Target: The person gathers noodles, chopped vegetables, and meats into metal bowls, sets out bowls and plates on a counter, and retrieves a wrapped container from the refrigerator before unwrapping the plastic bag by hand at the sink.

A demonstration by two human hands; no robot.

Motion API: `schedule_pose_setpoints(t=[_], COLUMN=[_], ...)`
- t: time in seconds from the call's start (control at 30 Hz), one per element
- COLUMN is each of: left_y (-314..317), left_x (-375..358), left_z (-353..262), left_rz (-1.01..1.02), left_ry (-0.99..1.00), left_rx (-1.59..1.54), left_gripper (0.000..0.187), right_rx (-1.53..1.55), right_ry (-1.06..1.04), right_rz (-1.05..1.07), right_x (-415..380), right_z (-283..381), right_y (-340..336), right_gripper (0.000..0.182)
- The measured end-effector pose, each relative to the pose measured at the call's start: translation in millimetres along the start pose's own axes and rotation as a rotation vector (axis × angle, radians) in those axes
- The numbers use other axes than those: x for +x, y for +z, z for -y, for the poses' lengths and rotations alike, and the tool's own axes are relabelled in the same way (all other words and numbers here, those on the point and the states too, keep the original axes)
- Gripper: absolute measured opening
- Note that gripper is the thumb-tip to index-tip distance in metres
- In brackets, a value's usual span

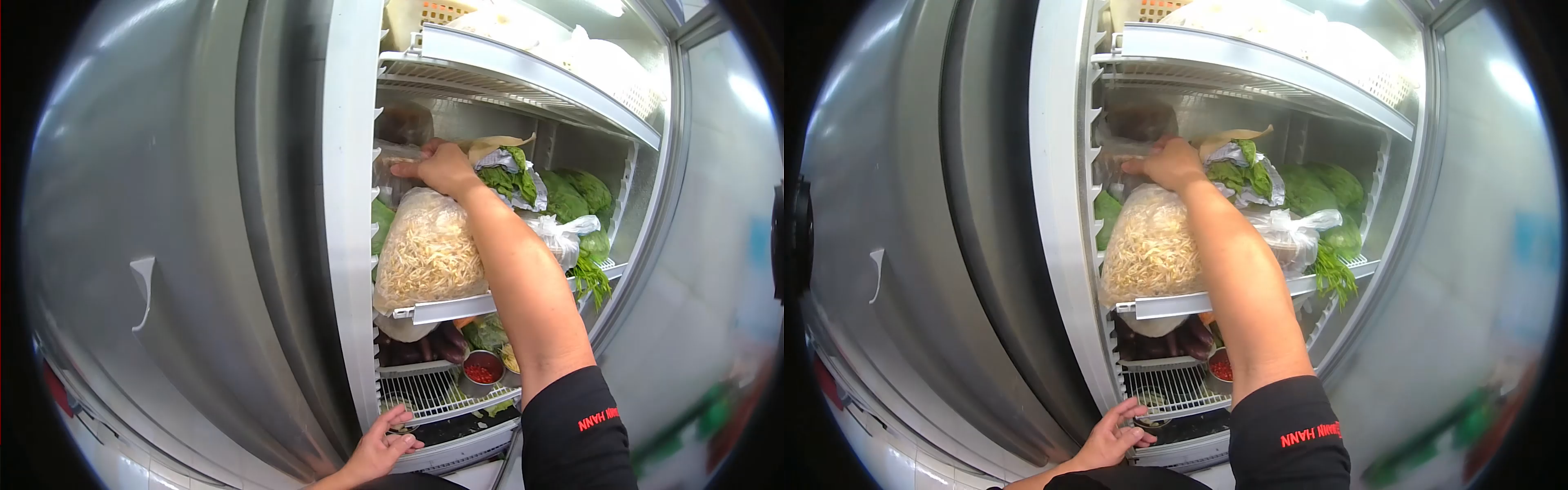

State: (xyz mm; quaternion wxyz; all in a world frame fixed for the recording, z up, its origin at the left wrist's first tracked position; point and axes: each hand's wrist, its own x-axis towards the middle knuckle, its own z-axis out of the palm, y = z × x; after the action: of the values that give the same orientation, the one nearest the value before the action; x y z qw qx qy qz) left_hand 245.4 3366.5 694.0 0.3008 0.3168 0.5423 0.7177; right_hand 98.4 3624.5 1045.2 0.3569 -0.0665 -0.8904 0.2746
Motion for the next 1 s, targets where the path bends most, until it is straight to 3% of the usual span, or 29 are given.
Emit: schedule_pose_setpoints(t=[0.4, 0.63, 0.8, 0.93, 1.0], left_y=[-3.8, -4.2, -4.1, -4.5, -4.5], left_x=[5.9, 6.2, 6.9, 10.6, 11.0], left_z=[2.3, -1.3, 1.3, -1.5, -0.4], left_rz=[-0.050, -0.049, -0.037, -0.031, -0.029], left_ry=[0.028, 0.042, 0.049, 0.061, 0.063], left_rx=[-0.022, -0.041, -0.040, -0.042, -0.051], left_gripper=[0.060, 0.059, 0.057, 0.059, 0.059], right_rx=[0.163, 0.254, 0.442, 0.440, 0.446], right_ry=[-0.003, 0.015, 0.046, -0.031, -0.069], right_rz=[-0.223, -0.312, -0.264, -0.363, -0.294], right_x=[5.6, 4.6, 8.2, 12.8, 7.5], right_z=[-2.8, 2.8, 2.8, -1.8, -1.9], right_y=[-13.9, -37.6, -57.8, -67.3, -79.4], right_gripper=[0.067, 0.079, 0.067, 0.058, 0.069])
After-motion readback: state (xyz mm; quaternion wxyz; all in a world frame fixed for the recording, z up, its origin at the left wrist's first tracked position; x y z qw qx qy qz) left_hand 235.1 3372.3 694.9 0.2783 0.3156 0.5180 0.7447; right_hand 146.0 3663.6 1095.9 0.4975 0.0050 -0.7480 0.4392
